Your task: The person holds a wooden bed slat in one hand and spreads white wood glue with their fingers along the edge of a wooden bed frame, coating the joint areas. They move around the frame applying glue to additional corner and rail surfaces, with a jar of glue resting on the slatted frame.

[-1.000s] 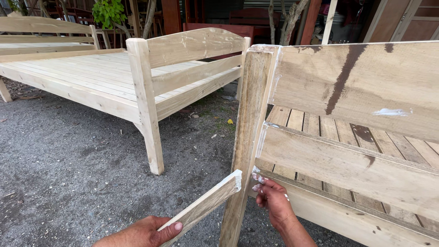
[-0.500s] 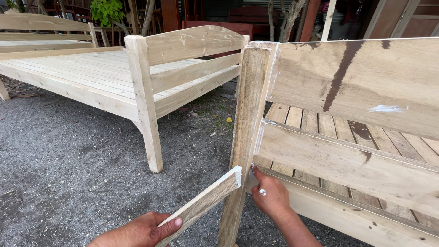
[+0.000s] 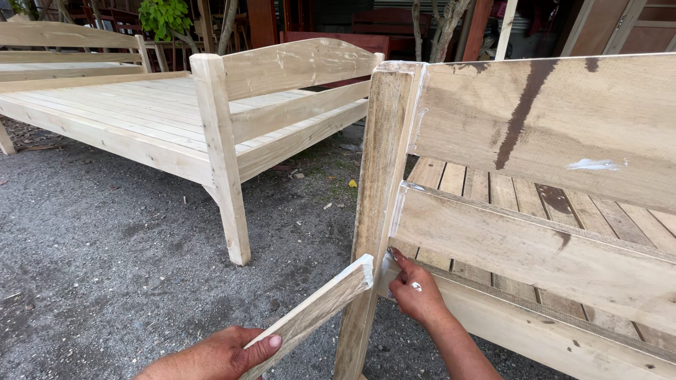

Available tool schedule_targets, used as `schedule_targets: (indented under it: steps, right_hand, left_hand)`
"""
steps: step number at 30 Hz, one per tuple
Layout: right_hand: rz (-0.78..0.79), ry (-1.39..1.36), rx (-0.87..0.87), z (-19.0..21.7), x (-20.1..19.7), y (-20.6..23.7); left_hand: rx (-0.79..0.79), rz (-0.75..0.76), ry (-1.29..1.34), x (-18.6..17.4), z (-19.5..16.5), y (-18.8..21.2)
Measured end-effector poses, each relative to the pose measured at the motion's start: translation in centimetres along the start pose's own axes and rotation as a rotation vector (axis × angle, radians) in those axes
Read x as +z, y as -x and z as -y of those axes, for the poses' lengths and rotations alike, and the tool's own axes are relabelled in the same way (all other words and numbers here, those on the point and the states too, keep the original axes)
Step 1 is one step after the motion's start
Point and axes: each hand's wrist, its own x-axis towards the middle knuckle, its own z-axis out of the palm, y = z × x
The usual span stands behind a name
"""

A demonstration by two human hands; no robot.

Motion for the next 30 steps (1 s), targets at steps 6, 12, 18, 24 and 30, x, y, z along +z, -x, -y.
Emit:
schedule_targets:
  steps: [6, 12, 18, 24, 30]
  right_hand:
    - [-0.055, 0.167, -0.101, -0.9, 0.5, 0.7]
    - [-0.148, 0.494, -0.227, -2.0, 1.5, 1.9]
    - [-0.163, 0.85, -0.34, -3.9, 4.1, 0.9]
    - [-0.089, 0.857, -0.261, -6.7, 6.1, 1.4]
    - [-0.207, 0.774, -0.319, -6.1, 4.3, 2.5]
  left_hand:
    - [0.069, 0.005, 0.002, 0.3, 0.5, -0.8]
    - [0.042, 0.023, 0.061, 0.6, 0.1, -1.1]
    - [0.113, 0.023, 0.101, 0.7, 0.2, -0.4]
    - [0.047, 0.008, 0.077, 0.5, 0.7, 0.4]
    - [-0.011, 0.007, 0.042, 0.2, 1.0, 1.0]
